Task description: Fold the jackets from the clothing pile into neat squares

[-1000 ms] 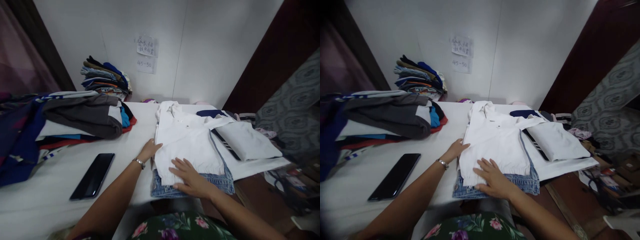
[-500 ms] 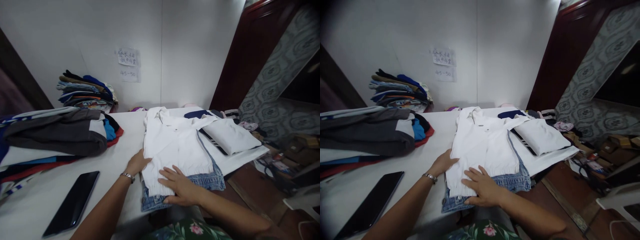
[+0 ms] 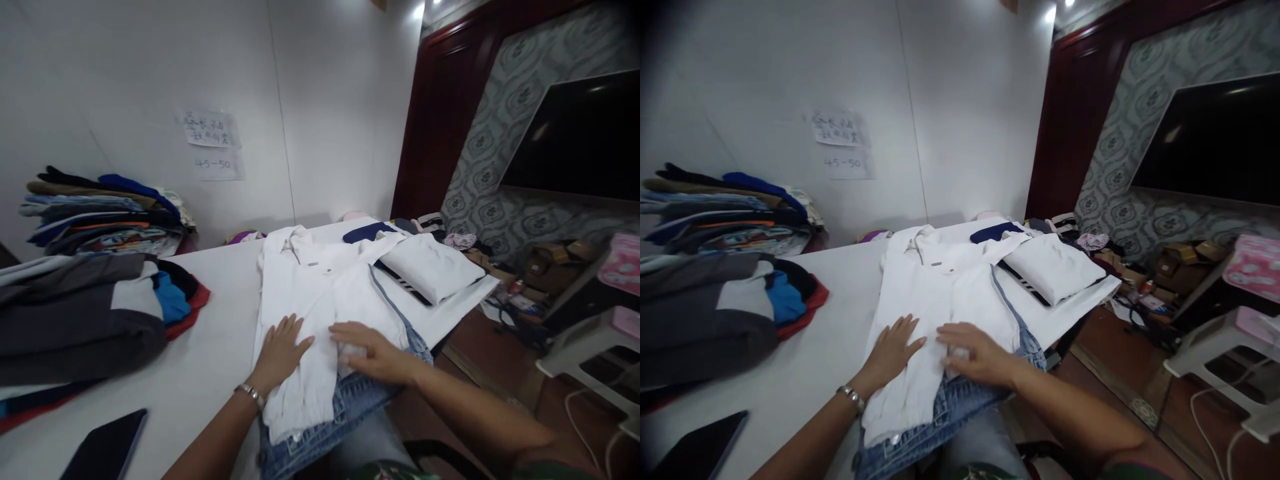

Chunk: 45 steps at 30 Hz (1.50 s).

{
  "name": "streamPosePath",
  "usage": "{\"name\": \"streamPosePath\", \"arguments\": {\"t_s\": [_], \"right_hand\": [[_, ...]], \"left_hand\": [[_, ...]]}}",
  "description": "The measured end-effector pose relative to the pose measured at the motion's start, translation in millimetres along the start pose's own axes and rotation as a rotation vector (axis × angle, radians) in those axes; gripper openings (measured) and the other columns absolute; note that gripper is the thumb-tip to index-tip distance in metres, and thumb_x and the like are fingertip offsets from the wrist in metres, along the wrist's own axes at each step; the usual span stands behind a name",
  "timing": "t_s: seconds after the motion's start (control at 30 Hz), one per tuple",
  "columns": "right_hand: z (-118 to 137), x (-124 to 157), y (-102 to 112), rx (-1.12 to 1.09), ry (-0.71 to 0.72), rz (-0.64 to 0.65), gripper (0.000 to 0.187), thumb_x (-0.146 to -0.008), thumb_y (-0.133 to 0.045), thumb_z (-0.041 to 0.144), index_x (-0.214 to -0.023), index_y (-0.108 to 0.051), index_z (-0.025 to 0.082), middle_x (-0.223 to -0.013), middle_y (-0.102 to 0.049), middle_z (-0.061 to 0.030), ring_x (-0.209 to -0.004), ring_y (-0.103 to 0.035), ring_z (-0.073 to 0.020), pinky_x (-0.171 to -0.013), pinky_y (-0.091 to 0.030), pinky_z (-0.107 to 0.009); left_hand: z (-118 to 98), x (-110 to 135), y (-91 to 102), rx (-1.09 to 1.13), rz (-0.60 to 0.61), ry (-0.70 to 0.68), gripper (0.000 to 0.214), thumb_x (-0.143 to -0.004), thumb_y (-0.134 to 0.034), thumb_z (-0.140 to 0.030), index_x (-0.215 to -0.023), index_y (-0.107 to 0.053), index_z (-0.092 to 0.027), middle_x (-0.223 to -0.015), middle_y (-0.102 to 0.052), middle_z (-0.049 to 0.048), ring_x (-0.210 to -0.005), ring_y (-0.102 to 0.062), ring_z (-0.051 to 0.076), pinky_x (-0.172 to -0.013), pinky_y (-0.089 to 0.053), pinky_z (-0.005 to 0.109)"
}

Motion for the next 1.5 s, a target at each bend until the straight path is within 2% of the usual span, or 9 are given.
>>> {"name": "streamPosePath", "arguments": {"t_s": [0.2, 0.3, 0.4, 0.6, 0.7, 0.87, 1.03, 1.3, 1.5], "right_hand": [[-90, -20, 118, -0.310, -0.445, -0.524, 0.036, -0.075, -0.068, 0.043, -0.102, -0.071, 0.020, -0.110, -0.070, -0.0091, -0.104, -0.064, -0.0242, -0.098, -0.044, -0.046], [-119, -22, 144, -0.332, -0.568, -0.714, 0.035, -0.072, -0.069, 0.039, -0.099, -0.070, 0.017, -0.109, -0.070, -0.0106, -0.103, -0.064, -0.0256, -0.095, -0.046, -0.047], [-118, -30, 125, -0.188, -0.506, -0.597, 0.042, -0.077, -0.064, 0.042, -0.111, -0.067, 0.018, -0.122, -0.065, -0.0113, -0.114, -0.058, -0.0266, -0.101, -0.042, -0.047], [-97, -31, 17, 0.361, -0.273, 0.141, 0.061, -0.089, -0.049, 0.053, -0.141, -0.045, 0.022, -0.154, -0.029, -0.0113, -0.143, -0.021, -0.0288, -0.114, -0.017, -0.055], [-105, -22, -9, 0.477, -0.292, 0.353, 0.062, -0.091, -0.044, 0.054, -0.143, -0.040, 0.022, -0.155, -0.025, -0.0129, -0.144, -0.016, -0.0301, -0.114, -0.012, -0.058], [-99, -29, 0, 0.443, -0.316, 0.293, 0.060, -0.090, -0.048, 0.050, -0.143, -0.041, 0.022, -0.154, -0.028, -0.0144, -0.143, -0.020, -0.0296, -0.114, -0.015, -0.056], [-66, -64, 3, 0.403, -0.079, 0.125, 0.063, -0.093, -0.045, 0.052, -0.148, -0.031, 0.025, -0.157, -0.019, -0.0108, -0.145, -0.015, -0.0257, -0.114, -0.018, -0.053], [-99, -69, -43, 0.432, -0.238, 0.432, 0.069, -0.091, -0.040, 0.060, -0.148, -0.029, 0.022, -0.155, -0.021, -0.0128, -0.145, -0.014, -0.0289, -0.114, -0.011, -0.058], [-127, -75, 15, 0.191, -0.282, 0.044, 0.065, -0.085, -0.050, 0.062, -0.134, -0.053, 0.020, -0.145, -0.044, -0.0118, -0.137, -0.037, -0.0266, -0.113, -0.026, -0.049]], "left_hand": [[8, 0, -4.9, 0.003, -0.063, 0.014, 0.053, -0.092, -0.035, -0.049, -0.138, -0.047, -0.024, -0.150, -0.038, 0.0097, -0.141, -0.027, 0.029, -0.113, -0.023, 0.052], [9, 0, -4.3, 0.037, -0.055, 0.055, 0.056, -0.092, -0.035, -0.051, -0.139, -0.046, -0.024, -0.150, -0.037, 0.0089, -0.142, -0.027, 0.029, -0.114, -0.022, 0.051], [8, 1, -3.8, 0.082, -0.053, 0.076, 0.059, -0.091, -0.037, -0.053, -0.140, -0.045, -0.022, -0.151, -0.036, 0.0094, -0.142, -0.027, 0.029, -0.115, -0.021, 0.052], [4, 5, 0.3, 0.106, -0.023, 0.080, 0.062, -0.092, -0.033, -0.056, -0.142, -0.041, -0.021, -0.152, -0.032, 0.0090, -0.143, -0.023, 0.027, -0.116, -0.018, 0.051], [3, 7, 1.4, 0.112, 0.006, 0.088, 0.065, -0.092, -0.030, -0.058, -0.144, -0.038, -0.019, -0.154, -0.029, 0.0097, -0.144, -0.021, 0.027, -0.116, -0.017, 0.051], [1, 8, 2.1, 0.120, 0.027, 0.097, 0.064, -0.092, -0.030, -0.057, -0.145, -0.036, -0.020, -0.155, -0.026, 0.0077, -0.144, -0.018, 0.026, -0.117, -0.016, 0.049], [0, 9, 3.6, 0.133, 0.017, 0.106, 0.066, -0.091, -0.030, -0.059, -0.145, -0.036, -0.021, -0.155, -0.026, 0.0076, -0.144, -0.018, 0.026, -0.117, -0.015, 0.049], [1, 11, 4.3, 0.154, -0.011, 0.104, 0.064, -0.091, -0.032, -0.057, -0.144, -0.038, -0.021, -0.153, -0.031, 0.0094, -0.143, -0.022, 0.026, -0.116, -0.016, 0.050], [2, 9, 5.7, 0.175, -0.015, 0.119, 0.064, -0.091, -0.034, -0.056, -0.143, -0.040, -0.020, -0.152, -0.032, 0.0093, -0.143, -0.023, 0.027, -0.116, -0.017, 0.051]]}}
Point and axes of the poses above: each hand's wrist, its own x-axis away from the middle knuckle, its own y-axis out of the back of the hand, z = x × y, the point moved 6 cm from there along -x, towards the middle knuckle
